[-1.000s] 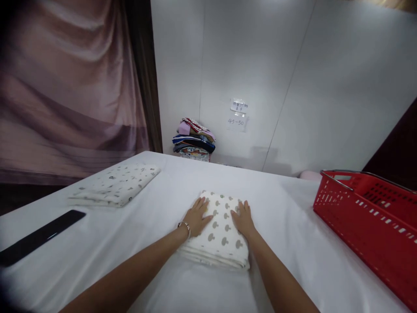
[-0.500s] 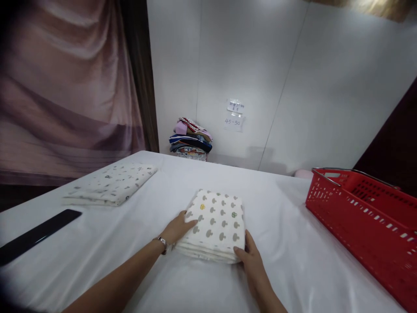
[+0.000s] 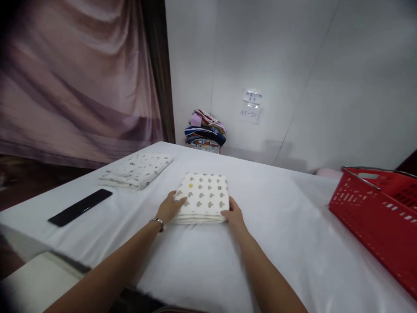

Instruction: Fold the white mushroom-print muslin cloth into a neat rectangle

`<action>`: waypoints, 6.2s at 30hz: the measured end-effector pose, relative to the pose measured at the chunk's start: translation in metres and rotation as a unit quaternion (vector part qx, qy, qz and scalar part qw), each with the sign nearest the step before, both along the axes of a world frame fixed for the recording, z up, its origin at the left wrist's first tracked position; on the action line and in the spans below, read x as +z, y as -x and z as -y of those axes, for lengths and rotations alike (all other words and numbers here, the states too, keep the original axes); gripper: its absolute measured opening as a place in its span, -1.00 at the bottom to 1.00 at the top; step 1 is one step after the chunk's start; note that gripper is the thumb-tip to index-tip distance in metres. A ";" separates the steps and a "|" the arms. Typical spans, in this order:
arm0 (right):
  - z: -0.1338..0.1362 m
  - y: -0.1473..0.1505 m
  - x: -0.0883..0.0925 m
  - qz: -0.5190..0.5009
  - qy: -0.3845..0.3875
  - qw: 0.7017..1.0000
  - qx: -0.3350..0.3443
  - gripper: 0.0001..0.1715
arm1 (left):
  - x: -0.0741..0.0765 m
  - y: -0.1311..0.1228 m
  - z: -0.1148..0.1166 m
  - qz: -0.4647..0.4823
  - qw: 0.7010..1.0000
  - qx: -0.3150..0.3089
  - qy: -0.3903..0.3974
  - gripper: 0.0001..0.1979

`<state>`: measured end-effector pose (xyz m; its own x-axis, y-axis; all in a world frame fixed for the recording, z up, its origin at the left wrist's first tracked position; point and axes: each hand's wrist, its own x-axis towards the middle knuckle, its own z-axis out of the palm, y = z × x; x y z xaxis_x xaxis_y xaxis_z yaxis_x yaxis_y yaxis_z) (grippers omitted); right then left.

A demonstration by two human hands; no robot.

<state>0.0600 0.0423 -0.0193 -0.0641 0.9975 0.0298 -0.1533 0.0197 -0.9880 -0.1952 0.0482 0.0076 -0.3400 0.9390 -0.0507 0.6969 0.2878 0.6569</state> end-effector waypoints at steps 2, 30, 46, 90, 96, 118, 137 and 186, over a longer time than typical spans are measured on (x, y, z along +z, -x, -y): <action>-0.001 -0.005 -0.006 0.004 -0.006 1.000 0.007 -0.11 | -0.002 0.000 0.011 -0.025 0.999 -0.029 0.017 -0.35; 0.020 -0.023 -0.009 0.477 -0.461 0.748 -0.031 -0.71 | -0.006 -0.051 0.041 -0.173 0.888 -0.354 -0.239 -0.86; 0.023 0.002 0.002 0.503 -0.448 0.739 -0.029 -0.76 | -0.009 -0.057 0.043 -0.142 0.902 -0.310 -0.266 -0.78; 0.030 -0.003 -0.003 0.497 -0.415 0.762 0.006 -0.76 | -0.002 -0.028 0.048 -0.166 0.887 -0.363 -0.232 -0.76; 0.029 0.002 -0.003 0.506 -0.395 0.767 0.003 -0.79 | -0.003 -0.035 0.044 -0.196 0.880 -0.363 -0.236 -0.75; 0.037 0.014 0.001 0.449 -0.333 0.829 -0.031 -0.89 | 0.003 -0.044 0.045 -0.244 0.851 -0.394 -0.248 -0.79; 0.037 0.020 0.001 0.503 -0.380 0.776 -0.018 -0.78 | 0.000 -0.048 0.046 -0.248 0.853 -0.370 -0.273 -0.86; 0.037 0.012 -0.003 0.538 -0.424 0.728 0.033 -0.66 | 0.007 -0.014 0.065 -0.290 0.882 -0.314 -0.201 -0.92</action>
<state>0.0481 0.0051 -0.0219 -0.5515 0.6438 0.5305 0.6720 0.7197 -0.1748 -0.1807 -0.0167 0.0145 0.3935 0.8537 0.3411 0.8880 -0.4490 0.0991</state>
